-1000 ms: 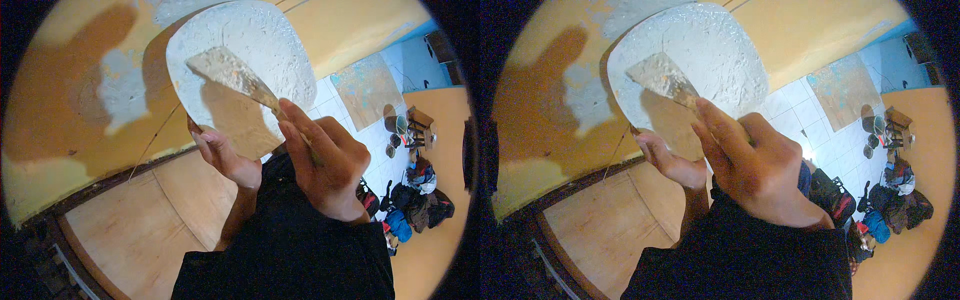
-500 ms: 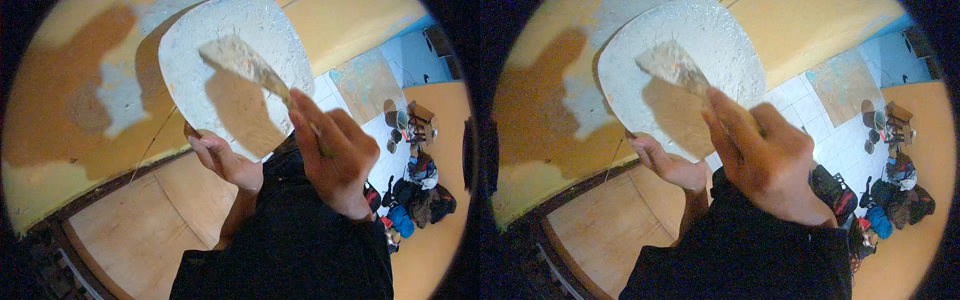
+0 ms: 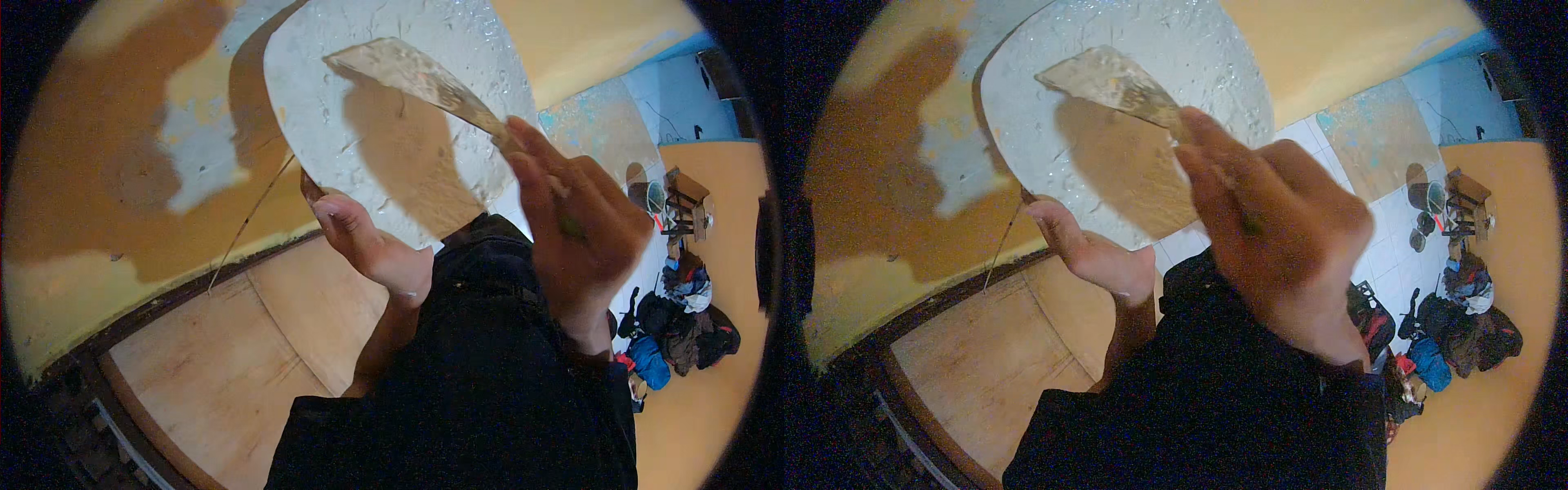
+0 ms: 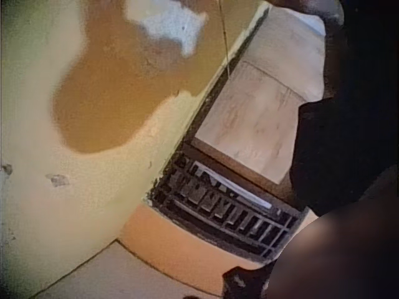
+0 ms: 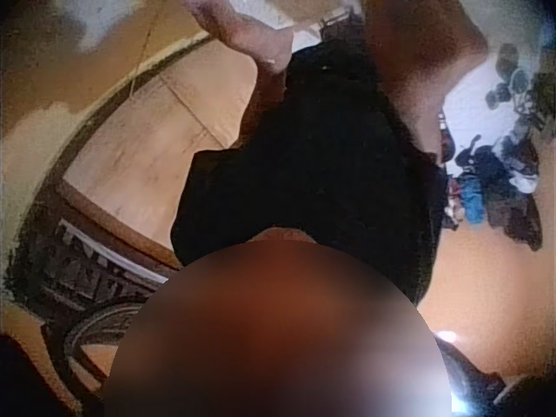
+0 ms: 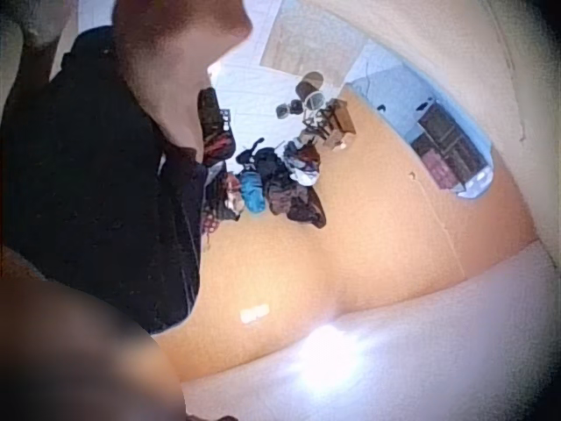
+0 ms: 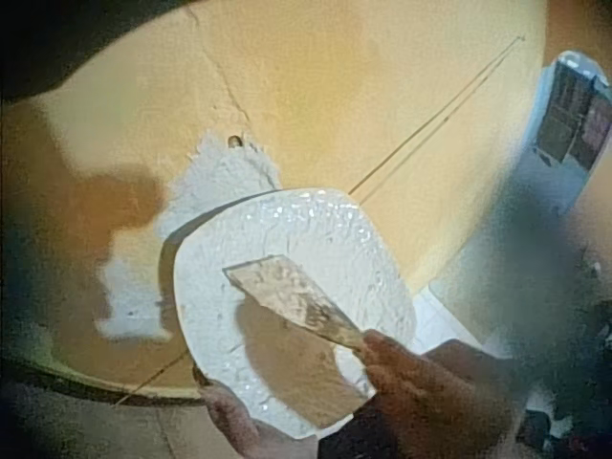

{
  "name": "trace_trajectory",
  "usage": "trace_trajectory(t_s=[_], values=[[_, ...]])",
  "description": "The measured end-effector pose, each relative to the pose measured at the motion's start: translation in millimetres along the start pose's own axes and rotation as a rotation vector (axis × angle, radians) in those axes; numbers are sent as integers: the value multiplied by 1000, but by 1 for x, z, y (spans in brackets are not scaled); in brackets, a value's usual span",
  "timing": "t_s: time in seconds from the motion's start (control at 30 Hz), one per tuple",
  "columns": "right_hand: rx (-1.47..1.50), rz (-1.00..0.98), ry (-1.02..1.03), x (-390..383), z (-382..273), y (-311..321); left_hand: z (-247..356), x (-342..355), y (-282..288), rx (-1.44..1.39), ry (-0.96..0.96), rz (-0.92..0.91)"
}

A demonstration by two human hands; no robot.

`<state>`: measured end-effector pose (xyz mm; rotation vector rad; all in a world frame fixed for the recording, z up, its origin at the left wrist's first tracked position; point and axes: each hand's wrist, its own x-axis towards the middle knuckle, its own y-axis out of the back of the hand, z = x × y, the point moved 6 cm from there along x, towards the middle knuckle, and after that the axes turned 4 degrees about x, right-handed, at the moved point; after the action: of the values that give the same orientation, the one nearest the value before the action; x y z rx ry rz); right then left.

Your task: Patching and smoothing a damaged section of a wall using putty and a putty knife.

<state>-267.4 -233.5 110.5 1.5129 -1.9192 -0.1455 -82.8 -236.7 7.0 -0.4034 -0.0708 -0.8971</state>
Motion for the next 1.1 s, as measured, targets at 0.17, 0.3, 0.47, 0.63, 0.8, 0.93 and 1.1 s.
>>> trace_trajectory(t_s=[0.17,0.3,0.47,0.63,0.8,0.93,1.1], values=[[-52,-122,230,-24,-15,-14,5,-4,-2,131,109,25],[-147,-244,205,-41,-14,-1,-6,0,11,-67,182,49],[-105,-67,222,-26,-8,17,5,6,-3,-226,72,98],[-114,-30,185,3,-12,0,19,0,-20,-151,42,104],[-28,-97,235,-23,-19,-10,12,1,-11,-192,103,60],[7,-248,215,-32,-17,4,-1,4,4,-210,68,75],[32,-128,247,-12,-23,17,20,3,-19,-263,35,82]])
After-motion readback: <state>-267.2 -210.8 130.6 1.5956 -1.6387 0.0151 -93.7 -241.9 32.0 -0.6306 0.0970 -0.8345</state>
